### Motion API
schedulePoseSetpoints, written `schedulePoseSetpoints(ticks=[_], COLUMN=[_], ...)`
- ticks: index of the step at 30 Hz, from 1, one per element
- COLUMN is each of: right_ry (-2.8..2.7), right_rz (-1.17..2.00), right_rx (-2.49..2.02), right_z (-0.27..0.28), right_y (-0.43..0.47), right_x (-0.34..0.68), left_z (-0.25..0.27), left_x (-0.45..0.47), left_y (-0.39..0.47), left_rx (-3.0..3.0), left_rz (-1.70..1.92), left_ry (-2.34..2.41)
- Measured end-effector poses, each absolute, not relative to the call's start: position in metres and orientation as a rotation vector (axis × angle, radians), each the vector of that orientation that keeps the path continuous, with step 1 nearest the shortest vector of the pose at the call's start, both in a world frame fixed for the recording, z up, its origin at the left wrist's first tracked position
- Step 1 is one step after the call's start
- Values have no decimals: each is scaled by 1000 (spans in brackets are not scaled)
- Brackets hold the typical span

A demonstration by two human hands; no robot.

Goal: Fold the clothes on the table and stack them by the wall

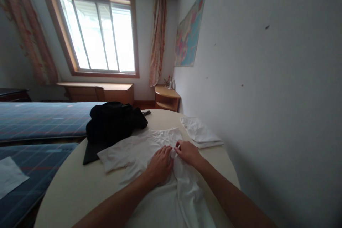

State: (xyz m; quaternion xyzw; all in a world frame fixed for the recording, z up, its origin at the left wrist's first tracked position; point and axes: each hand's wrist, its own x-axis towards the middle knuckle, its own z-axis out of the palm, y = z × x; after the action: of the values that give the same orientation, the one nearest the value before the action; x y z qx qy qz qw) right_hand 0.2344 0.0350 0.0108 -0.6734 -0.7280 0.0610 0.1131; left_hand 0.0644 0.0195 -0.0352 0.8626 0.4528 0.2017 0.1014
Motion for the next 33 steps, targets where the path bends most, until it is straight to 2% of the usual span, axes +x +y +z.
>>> schedulePoseSetpoints(ticks=[6, 13, 25, 33], right_ry=[-1976, -1935, -1905, -2094], right_rz=[125, 143, 31, 126], right_rx=[-2207, -2265, -2077, -1905], right_z=[12, 1, 6, -7], right_y=[85, 114, 116, 117], right_x=[207, 198, 191, 198], left_z=[-35, -45, -44, -44], left_x=[53, 47, 49, 49], left_y=[39, 47, 46, 47], left_rx=[2513, 2555, 2509, 2529], left_rz=[533, 462, 452, 436], left_ry=[1570, 1500, 1518, 1525])
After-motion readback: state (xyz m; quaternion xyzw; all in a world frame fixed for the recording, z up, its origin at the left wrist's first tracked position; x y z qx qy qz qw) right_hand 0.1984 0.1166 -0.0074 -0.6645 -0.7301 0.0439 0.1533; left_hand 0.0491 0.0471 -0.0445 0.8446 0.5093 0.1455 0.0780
